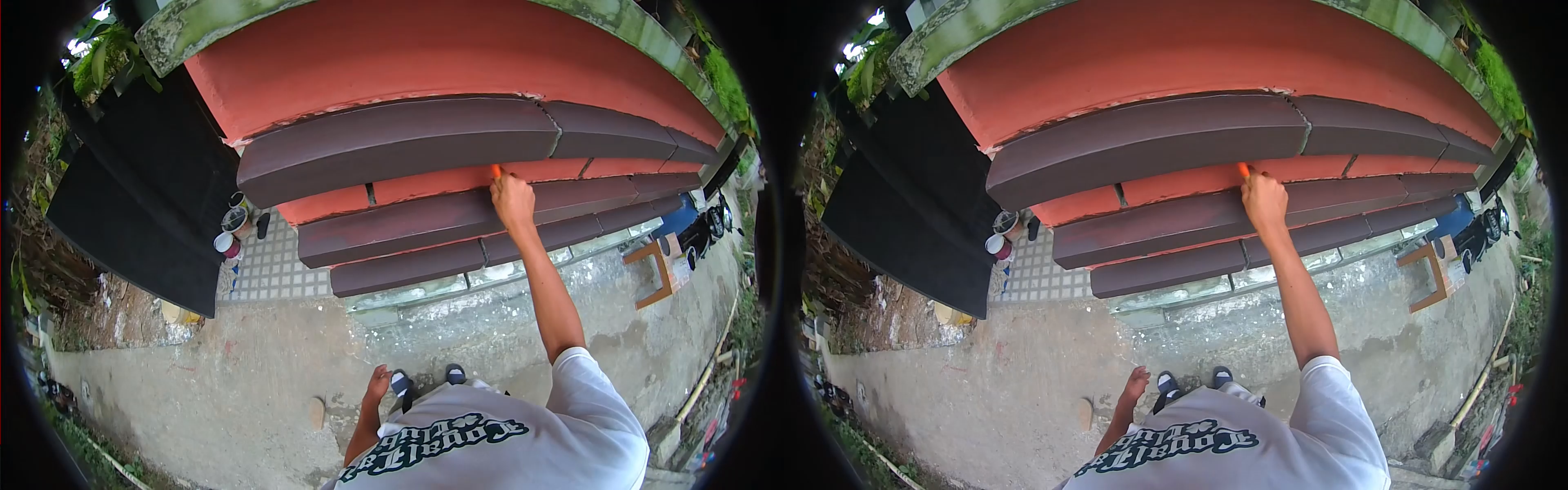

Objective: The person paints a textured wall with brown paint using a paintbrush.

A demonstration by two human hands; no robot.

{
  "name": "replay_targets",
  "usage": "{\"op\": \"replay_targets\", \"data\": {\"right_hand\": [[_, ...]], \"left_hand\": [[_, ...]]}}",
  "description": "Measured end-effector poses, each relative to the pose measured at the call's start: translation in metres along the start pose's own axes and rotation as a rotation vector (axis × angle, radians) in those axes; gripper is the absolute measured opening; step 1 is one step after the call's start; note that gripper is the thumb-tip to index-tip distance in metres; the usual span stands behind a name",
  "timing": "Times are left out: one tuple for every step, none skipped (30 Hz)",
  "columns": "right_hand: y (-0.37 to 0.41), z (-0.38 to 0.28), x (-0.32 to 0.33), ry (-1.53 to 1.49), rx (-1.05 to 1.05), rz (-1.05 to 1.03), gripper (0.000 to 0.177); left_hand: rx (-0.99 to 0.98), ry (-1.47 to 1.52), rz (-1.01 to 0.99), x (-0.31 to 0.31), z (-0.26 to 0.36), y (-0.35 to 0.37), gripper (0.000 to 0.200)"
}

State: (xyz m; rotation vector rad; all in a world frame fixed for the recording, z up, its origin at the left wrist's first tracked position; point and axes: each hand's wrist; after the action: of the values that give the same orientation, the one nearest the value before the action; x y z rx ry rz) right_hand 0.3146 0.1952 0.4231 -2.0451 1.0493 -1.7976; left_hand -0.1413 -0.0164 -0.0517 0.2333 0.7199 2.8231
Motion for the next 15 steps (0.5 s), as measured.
{"op": "replay_targets", "data": {"right_hand": [[-0.002, 0.0, 0.001, 0.048, 0.037, 0.004, 0.018], [-0.001, -0.008, -0.005, 0.064, 0.066, -0.032, 0.015], [0.002, -0.022, -0.013, 0.013, 0.097, -0.066, 0.015], [0.008, -0.036, -0.033, 0.041, 0.167, -0.084, 0.015], [0.015, -0.06, -0.033, -0.011, 0.175, -0.057, 0.016], [0.018, -0.081, -0.026, -0.097, 0.179, -0.112, 0.016], [0.02, -0.098, -0.022, -0.217, 0.164, -0.151, 0.017], [0.021, -0.11, -0.024, -0.396, 0.117, -0.179, 0.021], [0.023, -0.117, -0.03, -0.563, 0.068, -0.205, 0.026], [0.023, -0.119, -0.024, -0.676, 0.016, -0.252, 0.028], [0.022, -0.118, -0.017, -0.789, -0.036, -0.298, 0.03], [0.019, -0.106, -0.02, -0.742, -0.045, -0.278, 0.031], [0.018, -0.086, -0.026, -0.694, -0.053, -0.262, 0.032], [0.015, -0.06, -0.034, -0.703, -0.067, -0.245, 0.034], [0.011, -0.035, -0.031, -0.689, -0.11, -0.232, 0.035]], "left_hand": [[0.096, 0.025, -0.059, -0.008, 0.022, 0.009, 0.042], [0.191, 0.048, -0.117, -0.015, 0.045, 0.019, 0.042], [0.284, 0.073, -0.171, -0.019, 0.063, 0.026, 0.042], [0.297, 0.086, -0.198, -0.022, 0.072, 0.03, 0.039], [0.312, 0.098, -0.225, -0.024, 0.074, 0.035, 0.036], [0.326, 0.112, -0.254, -0.027, 0.073, 0.037, 0.034], [0.336, 0.109, -0.237, -0.032, 0.07, 0.037, 0.034], [0.351, 0.107, -0.221, -0.036, 0.063, 0.039, 0.033], [0.367, 0.104, -0.206, -0.039, 0.055, 0.044, 0.033], [0.375, 0.086, -0.193, -0.042, 0.047, 0.048, 0.034], [0.384, 0.069, -0.18, -0.044, 0.04, 0.052, 0.034], [0.393, 0.051, -0.166, -0.045, 0.034, 0.055, 0.034], [0.403, 0.082, -0.13, -0.045, 0.026, 0.057, 0.034], [0.415, 0.115, -0.095, -0.046, 0.017, 0.06, 0.033], [0.431, 0.149, -0.062, -0.048, 0.011, 0.066, 0.033]]}}
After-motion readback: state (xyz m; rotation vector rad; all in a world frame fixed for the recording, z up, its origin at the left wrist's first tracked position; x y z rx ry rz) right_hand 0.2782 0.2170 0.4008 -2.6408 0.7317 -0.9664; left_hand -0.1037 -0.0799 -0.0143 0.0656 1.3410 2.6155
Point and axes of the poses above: each hand's wrist, its own y-axis away from the middle knuckle, its own x-axis out of the back of the hand, z = x × y, and after that the axes turned 4 degrees about y, right-handed
